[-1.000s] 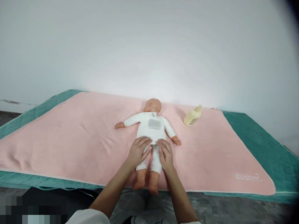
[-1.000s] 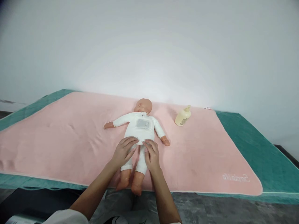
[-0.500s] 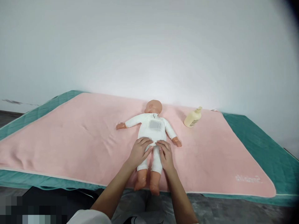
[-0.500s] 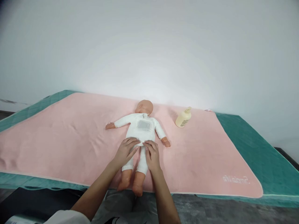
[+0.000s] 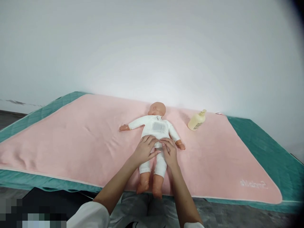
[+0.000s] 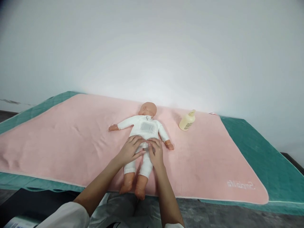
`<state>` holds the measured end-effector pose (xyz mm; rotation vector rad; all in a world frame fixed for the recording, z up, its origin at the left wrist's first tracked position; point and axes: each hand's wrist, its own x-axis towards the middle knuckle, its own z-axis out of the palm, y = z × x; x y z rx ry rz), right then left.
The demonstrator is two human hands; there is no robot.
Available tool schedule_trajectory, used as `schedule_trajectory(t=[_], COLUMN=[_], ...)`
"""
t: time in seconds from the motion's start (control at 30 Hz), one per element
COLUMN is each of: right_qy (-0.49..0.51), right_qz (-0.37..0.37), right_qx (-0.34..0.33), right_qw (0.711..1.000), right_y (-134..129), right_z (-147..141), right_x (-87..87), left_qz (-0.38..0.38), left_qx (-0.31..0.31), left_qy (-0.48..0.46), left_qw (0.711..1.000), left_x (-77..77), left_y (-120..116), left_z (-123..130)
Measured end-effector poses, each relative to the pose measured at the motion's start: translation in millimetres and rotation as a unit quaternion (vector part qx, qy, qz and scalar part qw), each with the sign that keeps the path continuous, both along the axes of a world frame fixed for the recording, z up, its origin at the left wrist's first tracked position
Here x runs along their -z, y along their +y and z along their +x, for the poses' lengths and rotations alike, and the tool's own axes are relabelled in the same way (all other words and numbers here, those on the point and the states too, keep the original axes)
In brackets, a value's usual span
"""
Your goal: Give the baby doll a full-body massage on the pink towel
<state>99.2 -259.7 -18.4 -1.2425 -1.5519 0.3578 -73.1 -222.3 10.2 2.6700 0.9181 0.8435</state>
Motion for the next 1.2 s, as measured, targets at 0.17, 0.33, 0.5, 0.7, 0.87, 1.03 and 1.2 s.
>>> schedule_trajectory(t=[0.17, 0.33, 0.5, 0.7, 0.87, 1.03, 1.2], right_qy=[0.012, 0.014, 0.018, 0.022, 0.008, 0.0, -0.037], right_qz=[-0.012, -0.025, -0.035, -0.041, -0.026, -0.014, -0.018], right_qx=[0.01, 0.013, 0.013, 0.006, 0.018, 0.019, 0.007], right_qw=[1.0, 0.999, 0.999, 0.999, 0.999, 1.0, 0.999], right_y=[6.8, 7.2, 8.6, 9.6, 10.6, 18.9, 31.9], right_z=[-1.9, -3.1, -4.0, -4.6, -5.9, -4.6, 1.6], right_x=[4.2, 6.8, 7.1, 7.8, 0.0, -8.9, -12.5], left_qz=[-0.02, -0.031, -0.042, -0.038, -0.016, 0.0, 0.004], left_qx=[0.0, -0.017, -0.022, -0.034, -0.041, -0.046, -0.034], left_qy=[0.0, -0.003, -0.015, -0.011, -0.008, -0.01, 0.009], left_qw=[1.0, 0.999, 0.999, 0.999, 0.999, 0.999, 0.999], left_x=[2.8, 8.8, 9.5, 9.9, 7.3, -1.1, -8.3], left_y=[2.6, 2.0, 3.5, 2.7, 3.0, 10.6, 25.2], left_z=[1.1, 2.2, 3.9, 6.6, 6.9, 6.4, 8.3])
